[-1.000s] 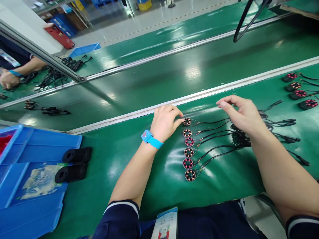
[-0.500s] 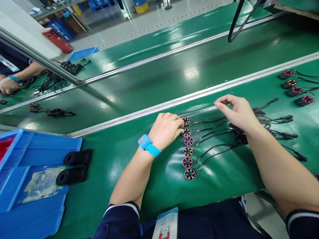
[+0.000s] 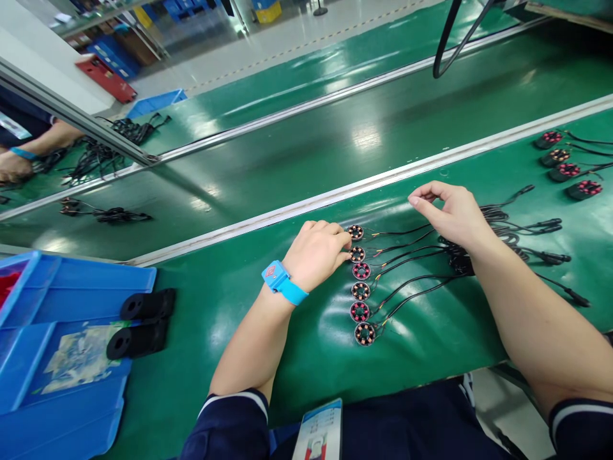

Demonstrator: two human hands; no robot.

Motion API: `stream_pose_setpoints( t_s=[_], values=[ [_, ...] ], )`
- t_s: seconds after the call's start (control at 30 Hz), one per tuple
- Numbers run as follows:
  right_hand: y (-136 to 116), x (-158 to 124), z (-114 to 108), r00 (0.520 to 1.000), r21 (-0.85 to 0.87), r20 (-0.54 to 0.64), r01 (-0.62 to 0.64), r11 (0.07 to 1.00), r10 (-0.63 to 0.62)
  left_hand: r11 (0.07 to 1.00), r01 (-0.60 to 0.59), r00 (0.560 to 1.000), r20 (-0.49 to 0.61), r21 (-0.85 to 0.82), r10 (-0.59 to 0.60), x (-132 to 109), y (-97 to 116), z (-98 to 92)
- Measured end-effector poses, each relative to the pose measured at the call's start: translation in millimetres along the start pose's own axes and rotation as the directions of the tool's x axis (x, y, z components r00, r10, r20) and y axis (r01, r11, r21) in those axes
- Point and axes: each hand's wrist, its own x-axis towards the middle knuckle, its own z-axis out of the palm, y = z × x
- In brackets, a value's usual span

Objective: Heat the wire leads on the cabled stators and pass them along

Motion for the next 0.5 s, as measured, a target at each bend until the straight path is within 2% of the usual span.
stream_pose_setpoints(
  t_s=[0.13,0.23,0.4,0.43,0.47,0.5],
  values=[
    [2,1,1,1.000,-0.025,0.003,0.008,1.000,-0.008,1.000,-0.015,0.999,0.036,0.004,0.015,-1,3,-3.0],
    [-3,0,-10,1.000,-0.080,0.008,0.026,0.996,-0.026,0.998,-0.056,0.998,0.031,-0.018,0.056,1,5,-1.8],
    [-10,-14,-58,0.977,-0.085,-0.195,0.074,0.994,-0.090,0.971,-0.179,0.982,0.024,-0.159,0.185,-5,15,6.3],
    [-6,-20,-68,0.974,-0.109,-0.200,0.086,0.990,-0.106,0.962,-0.203,0.979,-0.001,-0.181,0.206,-10,19,10.5],
    [0,-27,-78,0.980,-0.158,-0.152,0.106,0.982,-0.130,0.955,-0.223,0.975,-0.033,-0.196,0.221,-17,23,15.9],
    [9,-36,-86,0.987,-0.224,-0.054,0.138,0.965,-0.154,0.949,-0.241,0.970,-0.067,-0.205,0.232,-25,27,22.5]
  ],
)
